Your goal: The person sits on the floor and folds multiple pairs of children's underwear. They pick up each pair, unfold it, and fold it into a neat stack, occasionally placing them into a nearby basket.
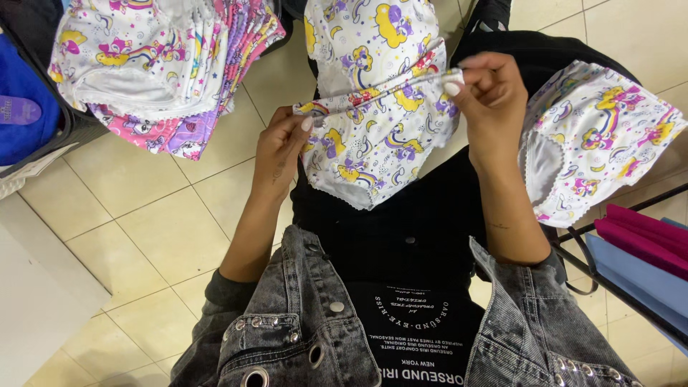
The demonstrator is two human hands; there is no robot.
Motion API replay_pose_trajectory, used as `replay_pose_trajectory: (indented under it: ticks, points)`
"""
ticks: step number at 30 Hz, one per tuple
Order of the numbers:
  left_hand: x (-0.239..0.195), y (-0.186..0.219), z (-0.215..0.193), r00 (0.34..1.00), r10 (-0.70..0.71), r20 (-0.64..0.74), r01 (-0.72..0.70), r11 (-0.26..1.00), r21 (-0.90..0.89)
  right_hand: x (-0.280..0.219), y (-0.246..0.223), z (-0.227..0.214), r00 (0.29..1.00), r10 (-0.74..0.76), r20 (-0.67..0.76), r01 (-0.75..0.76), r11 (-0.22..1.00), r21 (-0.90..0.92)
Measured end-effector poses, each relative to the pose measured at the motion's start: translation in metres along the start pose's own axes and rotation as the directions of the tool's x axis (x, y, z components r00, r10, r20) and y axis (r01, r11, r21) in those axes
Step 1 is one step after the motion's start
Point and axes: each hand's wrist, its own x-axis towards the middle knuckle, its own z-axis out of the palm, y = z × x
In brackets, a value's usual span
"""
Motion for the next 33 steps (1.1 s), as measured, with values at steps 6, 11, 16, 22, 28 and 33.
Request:
replay_pose_trajectory:
  ticks: [6, 11, 16, 22, 28, 33]
  points:
    - [-0.008, 0.005, -0.008, 0.981, 0.179, 0.072, -0.191, 0.954, 0.229, -0.006, 0.004, -0.004, 0.999, 0.044, 0.024, -0.04, 0.988, -0.15]
    - [-0.013, 0.004, -0.004, 0.985, 0.141, -0.104, -0.146, 0.988, -0.042, 0.002, 0.007, -0.023, 0.998, 0.052, -0.046, -0.06, 0.977, -0.205]
    - [-0.008, 0.006, 0.009, 0.964, 0.161, -0.21, -0.175, 0.983, -0.048, 0.033, 0.035, -0.02, 0.998, -0.066, -0.019, 0.057, 0.954, -0.295]
    - [-0.009, 0.012, 0.016, 0.946, 0.264, -0.189, -0.272, 0.962, -0.017, 0.04, 0.041, -0.004, 0.996, -0.077, 0.053, 0.086, 0.977, -0.197]
    - [-0.019, 0.006, 0.017, 0.887, 0.409, -0.214, -0.428, 0.902, -0.053, 0.03, 0.021, -0.01, 0.998, 0.055, 0.037, -0.048, 0.986, -0.157]
    - [-0.055, -0.001, 0.011, 0.755, 0.626, -0.196, -0.523, 0.755, 0.395, -0.015, 0.0, -0.047, 0.982, -0.184, 0.032, 0.186, 0.976, -0.115]
